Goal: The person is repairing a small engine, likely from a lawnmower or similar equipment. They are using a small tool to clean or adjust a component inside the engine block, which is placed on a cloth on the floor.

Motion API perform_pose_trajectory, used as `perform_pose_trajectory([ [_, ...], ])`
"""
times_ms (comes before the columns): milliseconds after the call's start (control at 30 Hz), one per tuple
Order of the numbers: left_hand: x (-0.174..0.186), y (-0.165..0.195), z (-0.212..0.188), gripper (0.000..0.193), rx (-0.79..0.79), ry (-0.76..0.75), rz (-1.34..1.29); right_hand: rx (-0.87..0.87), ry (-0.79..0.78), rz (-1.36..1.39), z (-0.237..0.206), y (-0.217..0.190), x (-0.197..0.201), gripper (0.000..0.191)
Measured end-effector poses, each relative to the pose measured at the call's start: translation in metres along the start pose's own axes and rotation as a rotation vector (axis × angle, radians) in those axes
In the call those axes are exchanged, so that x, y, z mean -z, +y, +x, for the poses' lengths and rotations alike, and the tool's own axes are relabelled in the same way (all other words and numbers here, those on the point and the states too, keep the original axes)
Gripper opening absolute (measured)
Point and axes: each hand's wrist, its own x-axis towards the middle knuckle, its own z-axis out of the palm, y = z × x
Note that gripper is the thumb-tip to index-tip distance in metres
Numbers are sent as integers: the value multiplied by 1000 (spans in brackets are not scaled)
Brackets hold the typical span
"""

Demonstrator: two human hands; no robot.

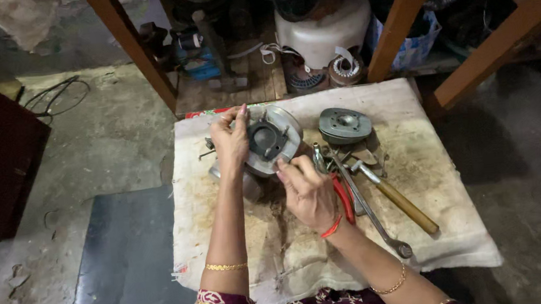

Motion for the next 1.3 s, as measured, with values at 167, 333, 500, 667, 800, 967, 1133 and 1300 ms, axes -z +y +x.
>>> perform_pose_trajectory([
  [167, 0, 4, -2, 25, 22, -13, -49, 45, 23, 12, 10, 10, 9, 16],
  [333, 0, 16, -7, 25, -5, 18, 87, 61, 110, -8, 30, 29, 9, 17],
  [500, 1, 23, -8, 27, 14, 12, 99, -56, -35, 25, 7, 6, -2, 26],
  [667, 1, 24, -7, 26, 41, 6, 60, 8, -4, 29, -1, 6, 3, 19],
  [800, 2, 21, -8, 24, -9, 6, 84, 10, 62, -9, 28, 31, 4, 18],
  [967, -1, 15, -7, 27, -10, 40, 46, -35, 53, 18, 28, 22, 8, 18],
  [1133, 4, 12, -4, 29, -51, 17, 166, -23, -37, 73, 4, -6, 9, 20],
  [1300, 2, 15, -4, 29, 22, 15, 109, -17, 24, 20, 26, 23, 9, 18],
])
